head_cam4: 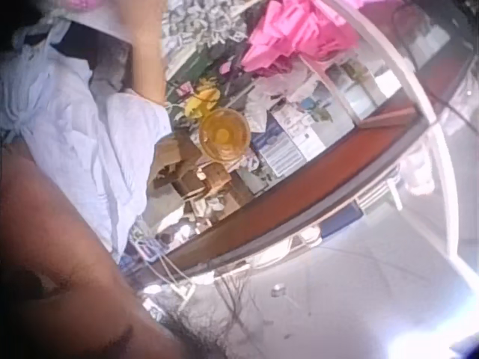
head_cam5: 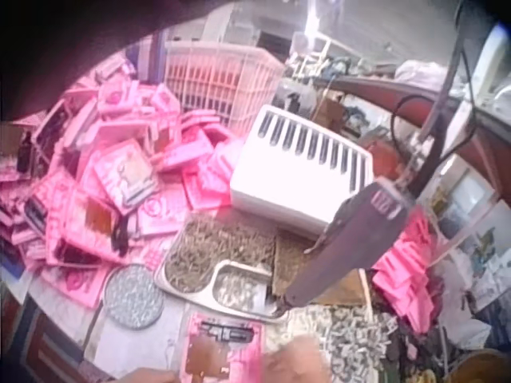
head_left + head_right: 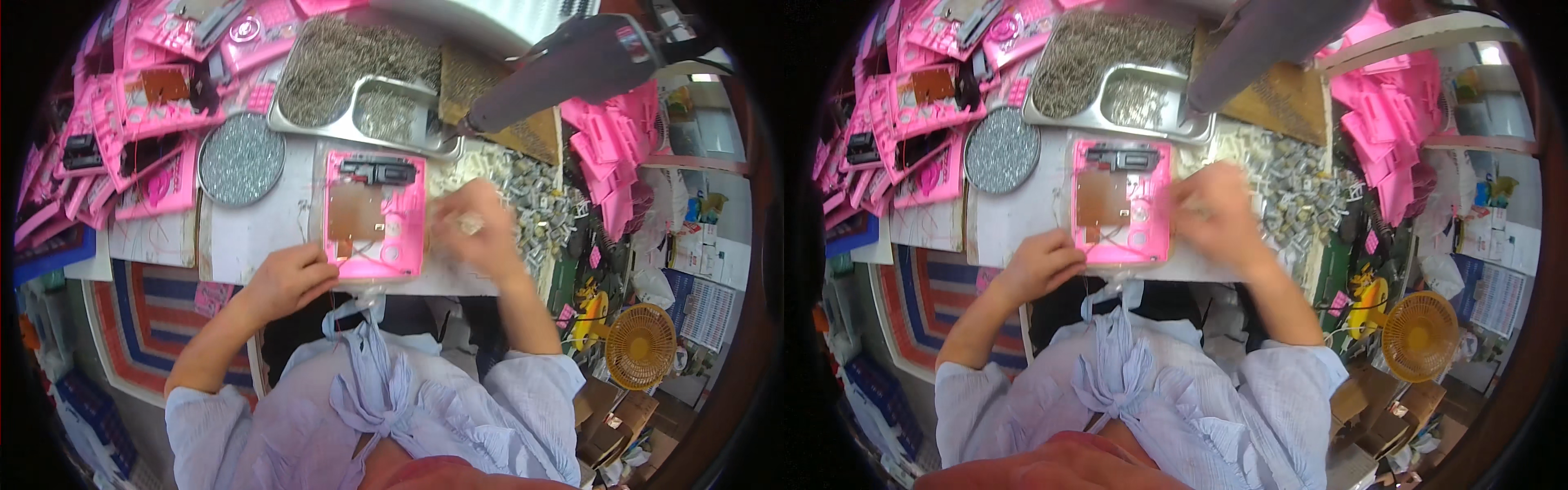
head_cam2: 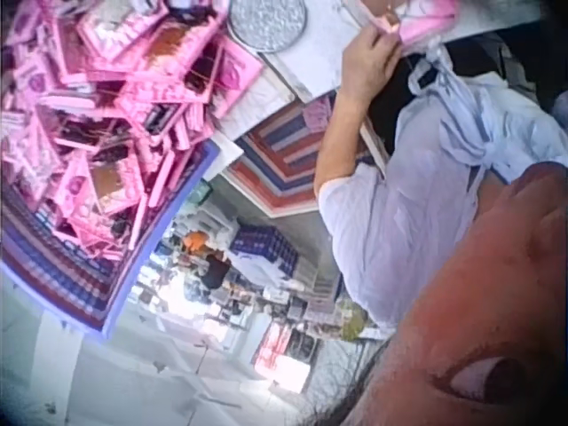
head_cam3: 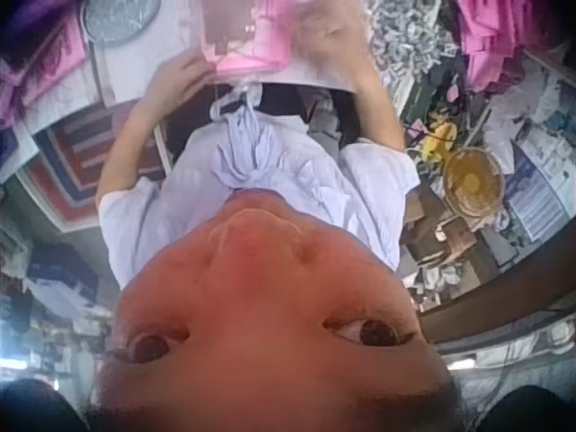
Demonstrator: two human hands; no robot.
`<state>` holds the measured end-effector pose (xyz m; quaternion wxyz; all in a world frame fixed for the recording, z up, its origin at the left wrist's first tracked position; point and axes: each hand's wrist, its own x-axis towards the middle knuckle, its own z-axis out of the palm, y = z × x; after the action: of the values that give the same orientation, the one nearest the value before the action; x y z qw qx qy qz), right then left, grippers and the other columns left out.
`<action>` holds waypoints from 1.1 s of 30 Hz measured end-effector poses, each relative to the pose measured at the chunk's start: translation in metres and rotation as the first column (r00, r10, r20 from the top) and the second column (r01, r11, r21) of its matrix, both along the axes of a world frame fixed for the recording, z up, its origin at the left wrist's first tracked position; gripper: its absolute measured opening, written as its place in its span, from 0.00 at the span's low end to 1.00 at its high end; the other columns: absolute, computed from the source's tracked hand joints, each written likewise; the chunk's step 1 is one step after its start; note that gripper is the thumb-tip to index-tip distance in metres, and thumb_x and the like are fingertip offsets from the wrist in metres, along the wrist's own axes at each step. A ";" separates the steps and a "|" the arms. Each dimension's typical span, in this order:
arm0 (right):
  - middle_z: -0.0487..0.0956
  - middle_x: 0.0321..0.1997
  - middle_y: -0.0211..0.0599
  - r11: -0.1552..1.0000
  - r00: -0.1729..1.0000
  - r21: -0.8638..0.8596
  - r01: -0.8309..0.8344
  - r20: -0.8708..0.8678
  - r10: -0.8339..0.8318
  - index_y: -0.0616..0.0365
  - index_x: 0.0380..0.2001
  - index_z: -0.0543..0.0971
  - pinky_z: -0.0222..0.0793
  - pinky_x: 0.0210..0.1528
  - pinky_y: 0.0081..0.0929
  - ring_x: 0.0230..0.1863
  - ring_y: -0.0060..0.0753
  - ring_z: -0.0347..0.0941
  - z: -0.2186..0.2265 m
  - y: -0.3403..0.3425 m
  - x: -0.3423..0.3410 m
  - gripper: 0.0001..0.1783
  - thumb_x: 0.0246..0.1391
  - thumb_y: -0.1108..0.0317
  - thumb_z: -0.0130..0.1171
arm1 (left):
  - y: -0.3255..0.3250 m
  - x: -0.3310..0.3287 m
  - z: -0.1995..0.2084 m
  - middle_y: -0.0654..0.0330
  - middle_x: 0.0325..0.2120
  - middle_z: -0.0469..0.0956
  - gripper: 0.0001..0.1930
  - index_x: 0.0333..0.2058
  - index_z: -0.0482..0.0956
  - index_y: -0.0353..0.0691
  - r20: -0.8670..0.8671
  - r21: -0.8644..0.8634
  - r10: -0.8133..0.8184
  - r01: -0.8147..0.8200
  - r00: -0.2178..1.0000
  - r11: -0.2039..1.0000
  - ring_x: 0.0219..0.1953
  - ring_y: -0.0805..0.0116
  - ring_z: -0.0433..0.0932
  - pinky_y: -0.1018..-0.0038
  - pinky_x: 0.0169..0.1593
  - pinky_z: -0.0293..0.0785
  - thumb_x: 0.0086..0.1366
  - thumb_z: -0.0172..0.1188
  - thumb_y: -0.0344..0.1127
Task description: Soldering and assembling electronic components such as speakers and circuit boards into pink plastic toy housings.
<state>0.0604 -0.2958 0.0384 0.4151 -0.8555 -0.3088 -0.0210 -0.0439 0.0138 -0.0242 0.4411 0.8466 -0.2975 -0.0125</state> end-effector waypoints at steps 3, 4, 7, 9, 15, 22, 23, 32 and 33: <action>0.85 0.33 0.35 0.884 0.883 0.041 0.466 0.045 -0.468 0.65 0.36 0.85 0.74 0.42 0.27 0.36 0.27 0.79 0.039 -0.046 0.090 0.07 0.55 0.72 0.66 | 0.000 0.009 0.003 0.58 0.28 0.75 0.10 0.36 0.82 0.42 0.015 0.004 -0.048 0.048 0.999 0.999 0.29 0.56 0.78 0.64 0.32 0.75 0.56 0.72 0.30; 0.85 0.34 0.35 0.886 0.876 0.042 0.461 0.133 -0.463 0.64 0.36 0.85 0.74 0.43 0.26 0.37 0.26 0.79 0.052 -0.047 0.119 0.07 0.55 0.72 0.67 | 0.001 0.011 0.006 0.58 0.28 0.75 0.10 0.36 0.82 0.42 0.010 0.021 -0.059 0.059 0.998 0.998 0.29 0.56 0.78 0.64 0.32 0.75 0.56 0.72 0.31; 0.85 0.32 0.34 0.912 0.845 -0.053 0.407 0.402 -0.354 0.64 0.35 0.85 0.74 0.43 0.26 0.35 0.29 0.80 0.069 -0.053 0.220 0.08 0.55 0.70 0.67 | 0.000 0.016 0.013 0.58 0.28 0.75 0.09 0.35 0.82 0.42 0.007 0.036 -0.084 0.083 0.996 0.996 0.29 0.56 0.78 0.64 0.32 0.76 0.56 0.72 0.32; 0.85 0.34 0.35 0.973 0.750 0.062 0.220 0.627 -0.209 0.62 0.39 0.85 0.74 0.42 0.28 0.36 0.31 0.81 0.068 -0.039 0.287 0.09 0.56 0.70 0.67 | 0.001 0.015 0.013 0.59 0.28 0.75 0.09 0.34 0.82 0.43 -0.007 0.039 -0.082 0.082 0.997 0.996 0.29 0.56 0.78 0.64 0.32 0.76 0.56 0.72 0.32; 0.83 0.37 0.40 0.945 0.520 -0.109 0.310 0.851 -0.073 0.55 0.39 0.85 0.74 0.48 0.40 0.44 0.48 0.77 0.094 0.039 0.373 0.11 0.52 0.66 0.66 | 0.002 0.014 0.014 0.59 0.28 0.75 0.10 0.34 0.82 0.43 -0.042 0.031 -0.071 0.073 0.997 0.997 0.29 0.57 0.78 0.64 0.33 0.76 0.55 0.73 0.33; 0.81 0.32 0.43 0.914 0.393 0.010 0.405 0.901 -0.184 0.58 0.28 0.83 0.73 0.48 0.44 0.43 0.52 0.75 0.084 0.075 0.409 0.05 0.44 0.74 0.68 | 0.002 0.015 0.012 0.60 0.28 0.74 0.09 0.33 0.82 0.44 -0.027 0.031 -0.085 0.086 0.996 0.996 0.28 0.57 0.78 0.63 0.31 0.75 0.55 0.73 0.33; 0.81 0.32 0.43 0.926 0.364 -0.004 0.377 0.920 -0.144 0.58 0.28 0.82 0.73 0.47 0.44 0.42 0.52 0.76 0.085 0.074 0.411 0.05 0.46 0.74 0.67 | 0.001 0.016 0.011 0.60 0.28 0.74 0.09 0.33 0.82 0.44 -0.022 0.028 -0.086 0.087 0.996 0.996 0.28 0.56 0.78 0.63 0.31 0.74 0.55 0.73 0.33; 0.84 0.40 0.40 0.667 0.832 0.725 0.170 0.257 -0.492 0.65 0.41 0.83 0.75 0.44 0.31 0.39 0.33 0.80 0.112 -0.010 0.305 0.12 0.55 0.72 0.67 | 0.001 0.009 0.008 0.57 0.30 0.75 0.09 0.33 0.79 0.42 -0.049 0.050 -0.036 0.038 0.998 0.998 0.32 0.53 0.78 0.61 0.35 0.75 0.56 0.71 0.32; 0.85 0.40 0.39 0.625 0.864 0.755 0.196 0.169 -0.475 0.66 0.43 0.83 0.75 0.44 0.29 0.39 0.31 0.80 0.109 -0.023 0.261 0.12 0.56 0.72 0.67 | 0.001 0.011 0.012 0.57 0.32 0.75 0.08 0.33 0.78 0.42 -0.067 0.045 -0.038 0.041 0.997 0.998 0.34 0.52 0.79 0.61 0.35 0.76 0.57 0.70 0.32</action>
<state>0.3216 -0.3186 0.1472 0.6403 -0.6492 -0.1766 -0.3707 -0.0326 0.0145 -0.0124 0.4304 0.8499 -0.2988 -0.0562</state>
